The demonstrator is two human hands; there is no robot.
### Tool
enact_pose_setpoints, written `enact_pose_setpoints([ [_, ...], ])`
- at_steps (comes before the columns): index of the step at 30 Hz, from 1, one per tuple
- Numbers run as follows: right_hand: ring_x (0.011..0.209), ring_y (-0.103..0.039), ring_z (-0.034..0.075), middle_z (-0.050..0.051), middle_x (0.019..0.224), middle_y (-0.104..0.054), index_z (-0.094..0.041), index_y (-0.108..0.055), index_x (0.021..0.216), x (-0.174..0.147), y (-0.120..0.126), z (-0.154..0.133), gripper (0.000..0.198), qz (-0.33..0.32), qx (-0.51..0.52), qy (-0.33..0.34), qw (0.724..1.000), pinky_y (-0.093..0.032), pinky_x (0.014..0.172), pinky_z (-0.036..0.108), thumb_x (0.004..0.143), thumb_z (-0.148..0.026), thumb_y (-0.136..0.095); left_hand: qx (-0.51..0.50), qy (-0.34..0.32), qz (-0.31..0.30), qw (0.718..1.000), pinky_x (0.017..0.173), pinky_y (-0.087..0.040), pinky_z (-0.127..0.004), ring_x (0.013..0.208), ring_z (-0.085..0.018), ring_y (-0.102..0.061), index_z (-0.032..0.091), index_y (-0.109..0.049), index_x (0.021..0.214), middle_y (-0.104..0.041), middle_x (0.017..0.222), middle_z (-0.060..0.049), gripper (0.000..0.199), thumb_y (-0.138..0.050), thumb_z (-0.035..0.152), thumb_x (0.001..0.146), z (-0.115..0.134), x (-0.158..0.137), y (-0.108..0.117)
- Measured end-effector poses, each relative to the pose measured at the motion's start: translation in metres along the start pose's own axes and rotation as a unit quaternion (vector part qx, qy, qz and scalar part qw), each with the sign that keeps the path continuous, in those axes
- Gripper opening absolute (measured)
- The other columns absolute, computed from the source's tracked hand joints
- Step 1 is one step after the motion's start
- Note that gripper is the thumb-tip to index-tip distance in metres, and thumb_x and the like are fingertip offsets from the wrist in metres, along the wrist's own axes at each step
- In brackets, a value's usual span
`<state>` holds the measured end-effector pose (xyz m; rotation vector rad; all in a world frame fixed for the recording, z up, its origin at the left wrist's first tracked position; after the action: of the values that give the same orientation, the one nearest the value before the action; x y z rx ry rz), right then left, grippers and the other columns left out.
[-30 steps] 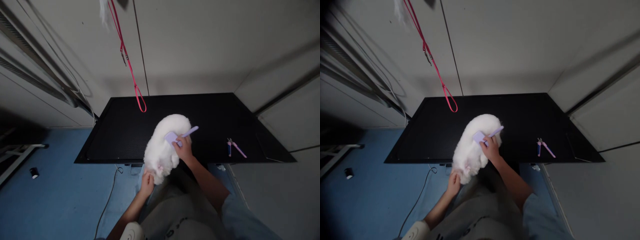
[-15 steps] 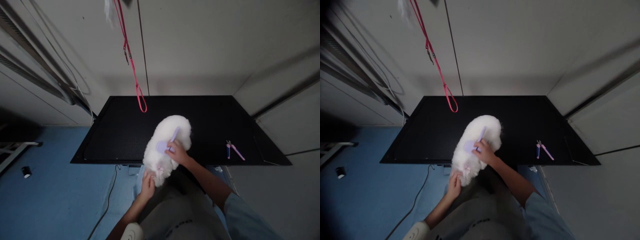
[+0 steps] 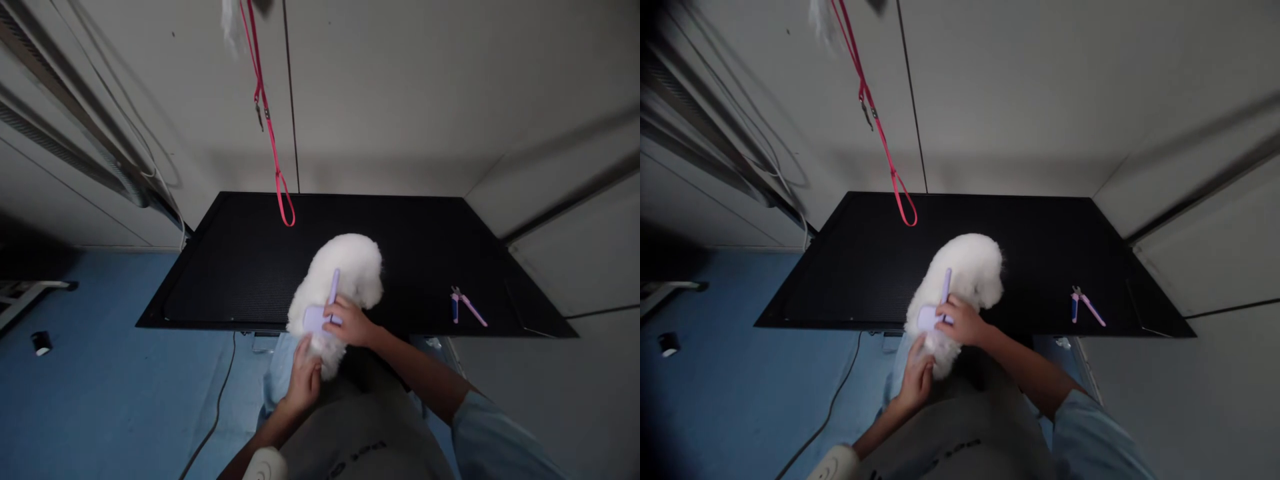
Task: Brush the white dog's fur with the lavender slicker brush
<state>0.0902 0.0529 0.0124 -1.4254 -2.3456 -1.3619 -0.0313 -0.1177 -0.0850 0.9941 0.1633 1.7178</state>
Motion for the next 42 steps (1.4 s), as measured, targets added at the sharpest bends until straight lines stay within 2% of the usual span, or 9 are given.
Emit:
enact_pose_setpoints([
  [4, 0.092, -0.06, 0.026, 0.009, 0.094, -0.061, -0.021, -0.062, 0.088, 0.004, 0.029, 0.014, 0.008, 0.14, -0.061, -0.062, 0.986, -0.052, 0.085, 0.044, 0.08, -0.024, -0.062, 0.019, -0.029, -0.007, 0.999, 0.104, -0.045, -0.046, 0.134, -0.027, -0.043, 0.017, -0.061, 0.081, -0.05, 0.139, -0.016, 0.02, -0.044, 0.012, 0.088, 0.007, 0.002, -0.003],
  [8, 0.086, -0.061, 0.023, 0.006, 0.093, -0.062, -0.024, -0.063, 0.087, 0.006, 0.006, 0.006, 0.014, -0.024, -0.025, 0.012, 0.999, -0.053, 0.08, 0.038, 0.074, -0.024, -0.07, 0.026, -0.017, -0.016, 0.999, 0.104, -0.043, -0.05, 0.133, -0.029, -0.042, 0.017, -0.061, 0.08, -0.044, 0.145, -0.017, 0.02, -0.044, 0.01, 0.087, 0.009, 0.005, -0.004],
  [12, 0.09, -0.061, 0.026, 0.009, 0.094, -0.061, -0.021, -0.062, 0.088, 0.003, 0.026, 0.013, 0.007, 0.12, -0.081, -0.062, 0.988, -0.052, 0.084, 0.042, 0.081, -0.023, -0.062, 0.035, -0.023, -0.024, 0.999, 0.105, -0.042, -0.051, 0.134, -0.029, -0.04, 0.017, -0.06, 0.08, -0.045, 0.144, -0.017, 0.018, -0.044, 0.01, 0.086, 0.013, 0.005, -0.006],
  [16, 0.081, -0.062, 0.021, 0.003, 0.088, -0.062, -0.025, -0.064, 0.084, 0.004, 0.005, -0.002, 0.015, -0.009, -0.051, 0.002, 0.999, -0.055, 0.076, 0.035, 0.072, -0.024, -0.072, 0.036, -0.045, -0.003, 0.998, 0.104, -0.042, -0.052, 0.132, -0.029, -0.041, 0.017, -0.061, 0.081, -0.046, 0.141, -0.017, 0.018, -0.045, 0.01, 0.085, 0.019, 0.004, -0.006],
  [21, 0.091, -0.061, 0.024, 0.008, 0.095, -0.061, -0.021, -0.064, 0.087, 0.008, 0.025, -0.002, 0.009, 0.102, -0.1, -0.054, 0.988, -0.054, 0.081, 0.038, 0.078, -0.023, -0.067, 0.04, -0.048, 0.002, 0.998, 0.103, -0.042, -0.051, 0.13, -0.029, -0.042, 0.017, -0.061, 0.081, -0.049, 0.136, -0.017, 0.018, -0.046, 0.008, 0.084, 0.02, 0.003, -0.007],
  [25, 0.077, -0.062, 0.019, 0.003, 0.087, -0.061, -0.022, -0.067, 0.085, 0.006, -0.005, -0.015, 0.012, -0.063, -0.046, 0.006, 0.997, -0.054, 0.071, 0.031, 0.074, -0.022, -0.071, 0.038, -0.052, 0.016, 0.998, 0.101, -0.043, -0.049, 0.126, -0.028, -0.044, 0.017, -0.062, 0.081, -0.05, 0.133, -0.016, 0.019, -0.046, 0.006, 0.082, 0.021, 0.005, -0.003],
  [33, 0.079, -0.062, 0.02, 0.004, 0.088, -0.062, -0.022, -0.066, 0.085, -0.006, -0.008, -0.015, 0.01, -0.057, -0.048, 0.001, 0.997, -0.054, 0.073, 0.032, 0.076, -0.023, -0.068, 0.052, -0.016, 0.008, 0.999, 0.098, -0.047, -0.047, 0.122, -0.027, -0.046, 0.017, -0.062, 0.077, -0.049, 0.131, -0.015, 0.021, -0.043, 0.011, 0.085, 0.01, 0.001, -0.004],
  [37, 0.086, -0.062, 0.024, 0.009, 0.094, -0.061, -0.019, -0.065, 0.088, -0.007, 0.015, -0.005, 0.01, 0.054, -0.085, -0.062, 0.993, -0.054, 0.08, 0.039, 0.079, -0.022, -0.063, 0.031, 0.013, 0.002, 0.999, 0.099, -0.046, -0.046, 0.126, -0.027, -0.044, 0.016, -0.062, 0.078, -0.044, 0.137, -0.015, 0.023, -0.041, 0.012, 0.087, 0.001, -0.004, -0.005],
  [42, 0.082, -0.062, 0.022, 0.005, 0.088, -0.061, -0.021, -0.065, 0.086, -0.014, 0.002, -0.006, 0.012, -0.027, -0.033, -0.047, 0.998, -0.055, 0.078, 0.036, 0.075, -0.022, -0.067, 0.02, 0.035, 0.001, 0.999, 0.1, -0.046, -0.044, 0.128, -0.026, -0.044, 0.014, -0.063, 0.078, -0.041, 0.14, -0.017, 0.025, -0.039, 0.013, 0.088, -0.006, -0.009, -0.006],
])
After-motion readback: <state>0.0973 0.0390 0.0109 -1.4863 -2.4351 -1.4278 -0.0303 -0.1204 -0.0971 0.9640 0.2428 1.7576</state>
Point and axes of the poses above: each hand's wrist, its own x-axis towards the middle knuckle, its own y-axis out of the back of the hand, z = x × y, the point moved 7 cm from there along x, towards the middle knuckle
